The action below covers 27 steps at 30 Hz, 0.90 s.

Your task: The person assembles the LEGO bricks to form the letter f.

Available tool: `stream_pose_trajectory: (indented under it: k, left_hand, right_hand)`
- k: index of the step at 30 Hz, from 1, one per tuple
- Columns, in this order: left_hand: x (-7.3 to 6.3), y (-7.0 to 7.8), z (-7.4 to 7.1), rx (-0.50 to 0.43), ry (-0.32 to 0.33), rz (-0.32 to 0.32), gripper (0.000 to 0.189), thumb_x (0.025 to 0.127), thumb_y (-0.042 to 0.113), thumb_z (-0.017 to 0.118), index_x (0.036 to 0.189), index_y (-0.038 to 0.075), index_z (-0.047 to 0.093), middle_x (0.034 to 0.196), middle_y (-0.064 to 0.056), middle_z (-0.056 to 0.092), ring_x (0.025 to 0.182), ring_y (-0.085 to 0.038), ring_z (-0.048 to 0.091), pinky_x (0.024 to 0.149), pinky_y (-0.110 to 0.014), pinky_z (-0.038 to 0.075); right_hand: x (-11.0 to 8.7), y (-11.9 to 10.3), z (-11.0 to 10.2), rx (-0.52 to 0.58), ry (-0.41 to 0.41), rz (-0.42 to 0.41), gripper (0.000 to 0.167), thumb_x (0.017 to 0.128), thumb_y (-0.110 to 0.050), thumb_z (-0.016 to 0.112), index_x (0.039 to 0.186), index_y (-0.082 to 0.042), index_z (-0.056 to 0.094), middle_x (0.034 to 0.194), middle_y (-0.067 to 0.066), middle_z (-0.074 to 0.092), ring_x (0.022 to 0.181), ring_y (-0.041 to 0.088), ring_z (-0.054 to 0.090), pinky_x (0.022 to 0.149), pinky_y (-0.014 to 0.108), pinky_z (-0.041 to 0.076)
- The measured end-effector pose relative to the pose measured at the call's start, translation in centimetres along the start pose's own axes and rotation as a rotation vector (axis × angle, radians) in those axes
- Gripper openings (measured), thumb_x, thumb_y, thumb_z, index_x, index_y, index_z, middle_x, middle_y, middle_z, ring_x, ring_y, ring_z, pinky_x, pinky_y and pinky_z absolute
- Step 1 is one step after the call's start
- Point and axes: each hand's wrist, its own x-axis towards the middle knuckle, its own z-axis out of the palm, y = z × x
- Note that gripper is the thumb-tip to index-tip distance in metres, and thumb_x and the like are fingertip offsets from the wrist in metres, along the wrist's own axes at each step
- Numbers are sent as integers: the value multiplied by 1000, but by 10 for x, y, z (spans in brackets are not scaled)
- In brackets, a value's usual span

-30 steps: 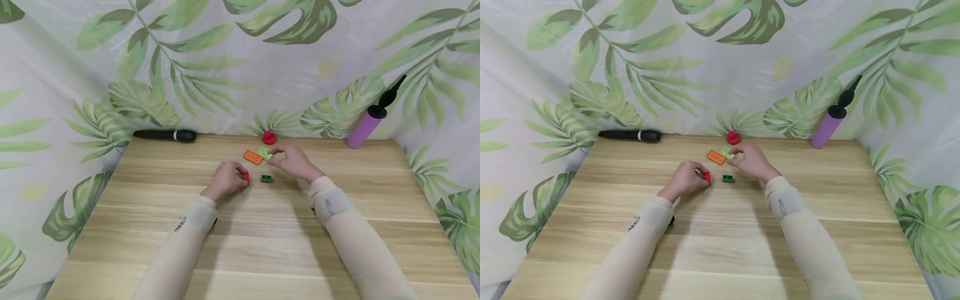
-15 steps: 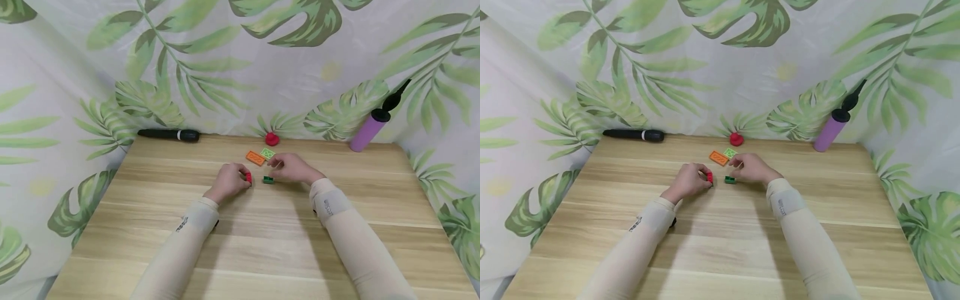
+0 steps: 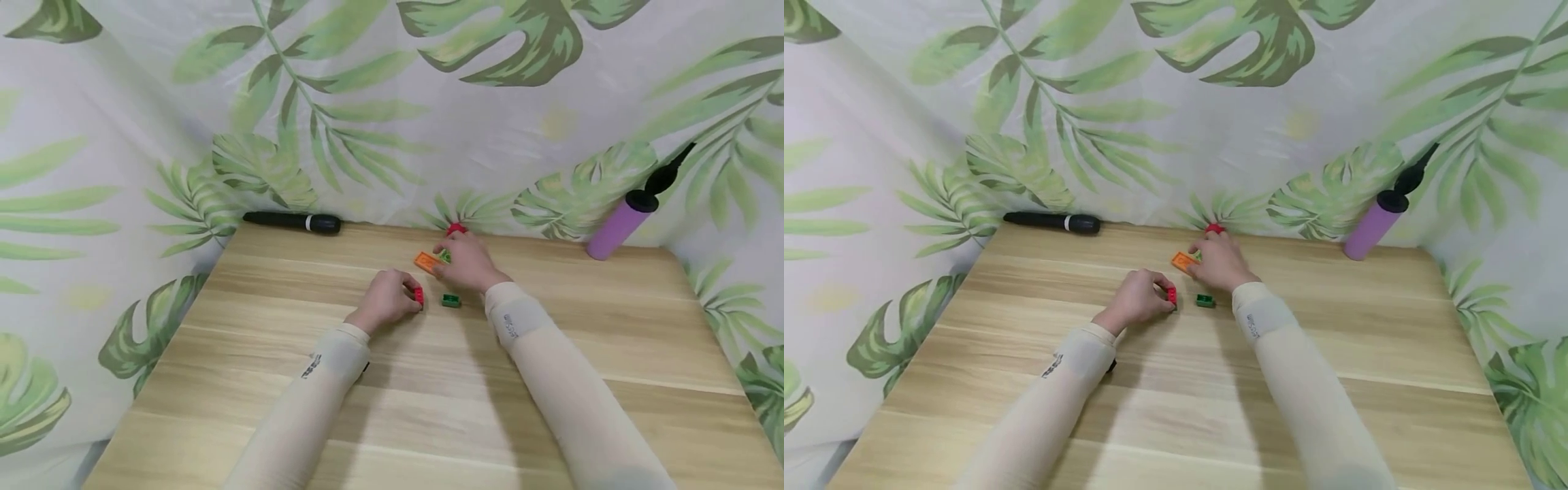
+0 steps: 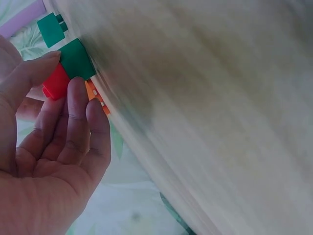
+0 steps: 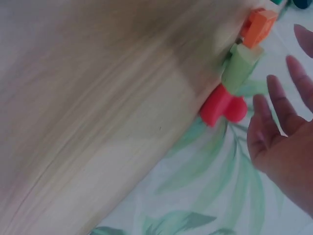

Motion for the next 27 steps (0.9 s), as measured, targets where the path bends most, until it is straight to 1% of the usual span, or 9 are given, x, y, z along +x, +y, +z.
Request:
stream_pose_trajectory:
  k: [1, 4, 7, 11, 13, 20, 22, 24, 27]
  left_hand:
    - [0, 1, 1, 5, -4, 1, 13, 82, 9, 89, 88, 13, 78, 93, 0, 77, 95, -19, 66, 95, -39, 55]
    - [-1, 3, 4, 27, -3, 4, 13, 82, 9, 89, 88, 13, 78, 90, 1, 76, 93, -17, 66, 94, -37, 55]
    - [-2, 5, 5, 43, -8, 17, 13, 83, 9, 89, 87, 13, 77, 89, 2, 76, 91, -17, 65, 93, -36, 55]
    - [-2, 8, 5, 52, -30, 33, 12, 84, 10, 88, 89, 13, 77, 87, 1, 74, 90, -18, 64, 91, -36, 54]
    - [-2, 8, 6, 53, -28, 28, 13, 84, 10, 88, 89, 13, 77, 86, 1, 73, 89, -18, 63, 91, -36, 53]
    - [-2, 4, 6, 24, -9, 4, 14, 84, 9, 89, 89, 13, 77, 85, 2, 72, 89, -19, 61, 89, -36, 51]
    - [-3, 3, 5, 19, -4, 8, 14, 84, 8, 89, 88, 13, 77, 85, 2, 73, 89, -19, 61, 90, -36, 51]
    - [-3, 2, 4, 17, 3, 15, 14, 84, 8, 89, 88, 13, 77, 86, 2, 73, 89, -19, 62, 90, -36, 52]
    - [-4, -2, 2, 28, 20, 17, 14, 83, 9, 89, 89, 13, 78, 88, 2, 75, 89, -17, 64, 89, -35, 54]
  right_hand:
    - [2, 0, 3, -27, -4, 7, 43, 97, -36, 76, 132, -12, 71, 149, 18, 56, 141, 41, 45, 118, 58, 32]
    - [5, 0, 10, -61, -14, 35, 47, 97, -41, 75, 134, -13, 71, 151, 17, 54, 142, 40, 43, 118, 58, 30]
    - [5, 4, 16, -68, -16, 69, 50, 97, -44, 75, 135, -12, 70, 150, 16, 54, 142, 39, 43, 118, 60, 29]
    - [1, 8, 22, -71, -10, 109, 50, 97, -45, 74, 134, -11, 70, 148, 15, 55, 141, 38, 45, 117, 64, 29]
    - [1, 9, 24, -70, -3, 114, 50, 97, -46, 73, 133, -11, 70, 148, 15, 56, 140, 38, 45, 116, 64, 29]
    - [6, 2, 26, -111, -6, 98, 47, 97, -46, 73, 128, -10, 74, 146, 14, 57, 138, 39, 45, 112, 60, 31]
    - [7, 0, 26, -103, 4, 96, 46, 97, -45, 74, 127, -9, 74, 143, 14, 58, 136, 39, 45, 111, 60, 31]
    - [8, -3, 24, -69, 24, 92, 45, 97, -43, 74, 127, -9, 73, 140, 14, 60, 133, 37, 47, 110, 58, 31]
    - [8, -8, 18, 41, 50, 72, 44, 97, -38, 75, 128, -8, 71, 133, 13, 66, 125, 34, 55, 111, 53, 39]
